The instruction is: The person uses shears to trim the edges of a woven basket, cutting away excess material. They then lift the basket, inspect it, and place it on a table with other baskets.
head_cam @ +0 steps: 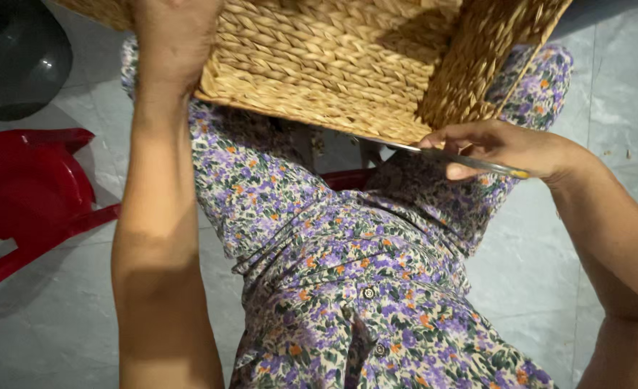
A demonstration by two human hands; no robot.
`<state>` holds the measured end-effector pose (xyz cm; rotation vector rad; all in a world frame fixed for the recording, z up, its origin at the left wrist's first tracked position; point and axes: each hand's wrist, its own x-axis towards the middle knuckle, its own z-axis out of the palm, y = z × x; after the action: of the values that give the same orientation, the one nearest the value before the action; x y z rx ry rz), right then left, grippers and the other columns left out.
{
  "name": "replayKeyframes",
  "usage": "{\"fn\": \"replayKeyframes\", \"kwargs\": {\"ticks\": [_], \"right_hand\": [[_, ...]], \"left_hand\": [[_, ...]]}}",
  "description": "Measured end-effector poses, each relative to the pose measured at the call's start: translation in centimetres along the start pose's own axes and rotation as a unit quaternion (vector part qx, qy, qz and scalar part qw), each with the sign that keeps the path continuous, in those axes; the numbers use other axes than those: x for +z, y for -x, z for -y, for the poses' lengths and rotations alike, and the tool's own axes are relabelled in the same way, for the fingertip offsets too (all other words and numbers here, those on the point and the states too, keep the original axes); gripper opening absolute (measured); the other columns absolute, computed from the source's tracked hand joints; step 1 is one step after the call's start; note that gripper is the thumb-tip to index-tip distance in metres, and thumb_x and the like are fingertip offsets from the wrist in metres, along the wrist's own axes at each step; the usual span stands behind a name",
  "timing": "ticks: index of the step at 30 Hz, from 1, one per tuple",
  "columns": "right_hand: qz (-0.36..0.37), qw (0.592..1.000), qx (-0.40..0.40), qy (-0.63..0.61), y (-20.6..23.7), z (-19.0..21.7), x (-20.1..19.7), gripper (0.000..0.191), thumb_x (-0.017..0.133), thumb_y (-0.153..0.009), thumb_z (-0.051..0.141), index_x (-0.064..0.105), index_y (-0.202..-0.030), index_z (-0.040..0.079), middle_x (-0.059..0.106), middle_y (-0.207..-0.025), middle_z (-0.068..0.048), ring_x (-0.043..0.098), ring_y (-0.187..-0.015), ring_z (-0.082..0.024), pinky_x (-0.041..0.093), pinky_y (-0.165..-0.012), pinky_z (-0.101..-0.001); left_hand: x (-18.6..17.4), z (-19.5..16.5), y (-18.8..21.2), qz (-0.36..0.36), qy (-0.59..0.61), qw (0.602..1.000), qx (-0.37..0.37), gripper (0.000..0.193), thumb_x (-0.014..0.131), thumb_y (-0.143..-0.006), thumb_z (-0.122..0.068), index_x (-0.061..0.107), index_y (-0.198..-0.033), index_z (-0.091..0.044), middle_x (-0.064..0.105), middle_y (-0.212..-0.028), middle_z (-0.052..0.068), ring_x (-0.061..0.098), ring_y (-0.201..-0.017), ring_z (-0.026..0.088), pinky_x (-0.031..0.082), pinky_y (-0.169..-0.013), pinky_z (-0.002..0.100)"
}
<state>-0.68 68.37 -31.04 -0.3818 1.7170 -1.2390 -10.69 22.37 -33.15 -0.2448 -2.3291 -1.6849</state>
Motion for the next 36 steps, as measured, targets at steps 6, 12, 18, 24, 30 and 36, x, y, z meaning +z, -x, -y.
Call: {"fn": "replayKeyframes", "kwargs": {"ticks": [6,12,18,24,30,36], "right_hand": [[0.003,0.989,0.147,-0.02,-3.4,2.1,0.2,0.059,0.081,-0.079,0.029,0.072,-0.133,0.008,0.061,-0.068,-0.005,0.05,-0.048,-0.013,0.041,-0.044,-0.0323],[-0.064,0.993,0.073,-0.061,-1.0,-0.1,0.5,0.059,0.082,-0.075,0.017,0.069,-0.132,0.007,0.066,-0.071,0.0,0.051,-0.046,-0.009,0.041,-0.04,-0.0255],[-0.571,0.813,-0.055,-0.097,2.3,-4.4,0.0,0.044,0.077,-0.1,0.008,0.059,-0.14,0.0,0.063,-0.097,-0.005,0.059,-0.066,-0.011,0.045,-0.054,-0.0245],[-0.547,0.826,-0.016,-0.131,1.6,-5.1,-2.0,0.049,0.063,-0.092,-0.002,0.051,-0.139,0.004,0.074,-0.109,-0.013,0.071,-0.069,-0.016,0.058,-0.056,-0.0271],[-0.516,0.835,-0.058,-0.183,0.7,-6.9,-4.8,0.042,0.059,-0.089,-0.012,0.056,-0.13,0.0,0.078,-0.105,-0.015,0.068,-0.069,-0.013,0.051,-0.055,-0.0247],[-0.466,0.72,-0.271,-0.437,2.5,-7.0,-5.4,0.025,0.07,-0.11,0.014,0.06,-0.127,-0.001,0.062,-0.08,-0.007,0.058,-0.061,-0.014,0.046,-0.051,-0.0255]], "left_hand": [[0.7,-0.6,-1.0,0.011,0.126,0.99,-0.059,0.009,0.065,-0.087,0.006,0.063,-0.095,0.001,0.063,-0.09,-0.004,0.059,-0.081,0.007,0.048,-0.073,0.025],[0.3,-0.2,-2.1,0.065,0.183,0.98,-0.055,0.026,0.066,-0.087,0.011,0.071,-0.111,0.003,0.073,-0.103,0.0,0.068,-0.091,0.011,0.056,-0.083,0.025],[1.2,0.3,-3.8,0.065,0.119,0.986,-0.094,0.027,0.069,-0.087,0.006,0.076,-0.112,-0.002,0.072,-0.097,0.0,0.066,-0.084,0.008,0.055,-0.077,0.023],[1.7,0.1,-5.0,0.068,0.139,0.982,-0.108,0.027,0.068,-0.084,0.006,0.076,-0.109,-0.002,0.074,-0.1,0.002,0.067,-0.088,0.008,0.055,-0.079,0.022],[1.5,0.4,-4.9,0.063,0.127,0.989,-0.047,0.028,0.066,-0.083,0.008,0.075,-0.108,0.0,0.07,-0.126,0.004,0.06,-0.124,0.007,0.051,-0.101,0.023],[-0.9,-0.5,-5.3,0.057,0.23,0.954,-0.181,0.026,0.067,-0.09,0.008,0.075,-0.113,-0.001,0.075,-0.104,0.01,0.071,-0.087,0.015,0.061,-0.081,0.029]]}}
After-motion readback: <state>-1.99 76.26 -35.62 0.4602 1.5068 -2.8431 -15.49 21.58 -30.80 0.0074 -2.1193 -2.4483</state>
